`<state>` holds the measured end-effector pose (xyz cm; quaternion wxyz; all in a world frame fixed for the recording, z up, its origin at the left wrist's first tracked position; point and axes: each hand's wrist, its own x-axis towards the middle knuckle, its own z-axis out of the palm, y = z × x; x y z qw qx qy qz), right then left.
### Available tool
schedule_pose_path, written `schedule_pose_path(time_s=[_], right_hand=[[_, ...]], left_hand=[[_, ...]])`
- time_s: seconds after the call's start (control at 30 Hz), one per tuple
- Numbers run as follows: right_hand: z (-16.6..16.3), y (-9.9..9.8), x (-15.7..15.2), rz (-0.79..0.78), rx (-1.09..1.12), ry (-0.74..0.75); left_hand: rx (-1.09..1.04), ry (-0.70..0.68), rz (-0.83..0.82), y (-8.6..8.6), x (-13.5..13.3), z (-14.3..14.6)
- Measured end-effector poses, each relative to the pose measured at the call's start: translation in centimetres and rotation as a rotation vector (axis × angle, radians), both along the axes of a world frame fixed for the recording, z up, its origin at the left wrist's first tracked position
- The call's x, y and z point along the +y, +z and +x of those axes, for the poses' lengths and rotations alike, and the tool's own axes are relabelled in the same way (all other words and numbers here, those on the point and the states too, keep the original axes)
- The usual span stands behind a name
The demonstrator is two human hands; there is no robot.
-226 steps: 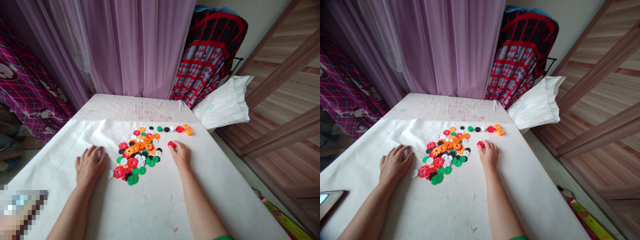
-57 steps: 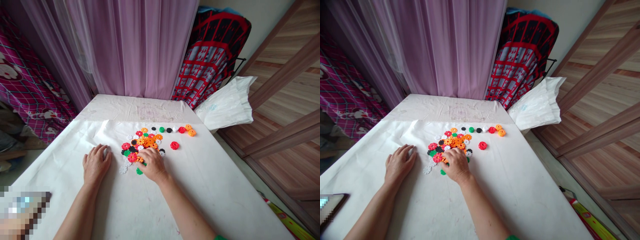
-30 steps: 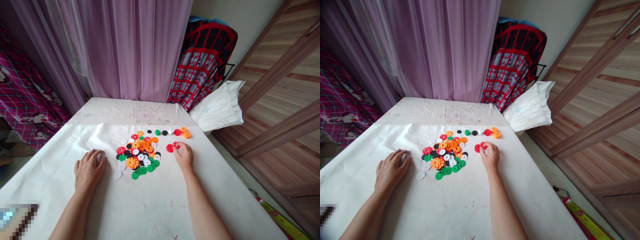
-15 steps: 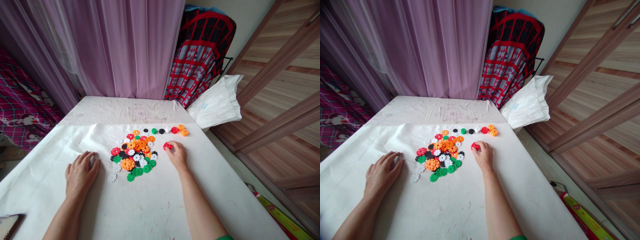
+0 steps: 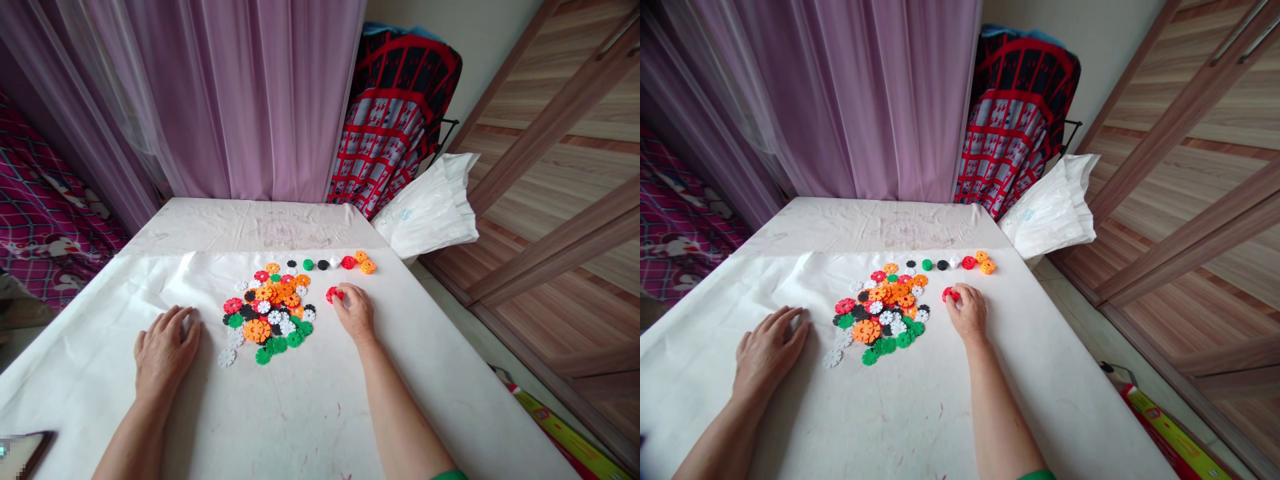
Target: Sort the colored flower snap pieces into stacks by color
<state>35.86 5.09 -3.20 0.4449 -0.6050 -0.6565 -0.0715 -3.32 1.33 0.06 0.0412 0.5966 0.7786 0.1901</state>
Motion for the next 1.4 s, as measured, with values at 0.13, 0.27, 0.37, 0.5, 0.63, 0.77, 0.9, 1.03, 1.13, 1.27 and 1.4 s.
schedule_pose_path(time_s=[0.13, 0.27, 0.37, 0.5, 0.63, 0.77, 0.9, 1.03, 1.13, 1.27, 1.4], right_hand=[[-1.3, 0.6, -1.2, 0.015, -0.035, 0.029], [-4.0, 0.9, -2.8, -0.161, -0.104, 0.138], [-6.0, 1.2, -3.6, -0.277, -0.169, 0.15], [-7.6, 1.5, -4.0, -0.319, -0.209, 0.127], [-8.0, 1.4, -3.9, -0.271, -0.155, 0.138], [-7.7, 1.5, -5.2, -0.181, -0.058, 0.23], [-8.5, 1.9, -7.8, -0.163, -0.098, 0.385], [-10.2, 2.2, -9.1, -0.259, -0.219, 0.398], [-10.9, 2.2, -9.1, -0.288, -0.243, 0.372], [-11.2, 2.3, -8.9, -0.329, -0.206, 0.334], [-11.4, 2.5, -9.1, -0.389, -0.187, 0.3]], left_hand=[[0.002, -0.004, -0.018, 0.2, 0.0, 0.1], [-0.007, 0.0, -0.014, 0.4, -0.1, 0.3], [-0.013, 0.007, -0.011, 0.6, -0.1, 0.5], [-0.013, 0.002, -0.006, 0.6, -0.1, 0.6], [-0.011, 0.005, -0.031, 0.7, -0.1, 0.7], [-0.014, 0.002, -0.017, 0.5, -0.2, 0.6], [-0.013, -0.005, 0.0, 0.4, -0.2, 0.5], [-0.018, -0.003, -0.011, 0.7, -0.2, 0.6], [-0.026, 0.005, -0.025, 0.9, -0.4, 0.8], [-0.032, 0.008, -0.037, 0.9, -0.4, 0.9], [-0.033, 0.006, -0.036, 0.6, -0.3, 0.8]])
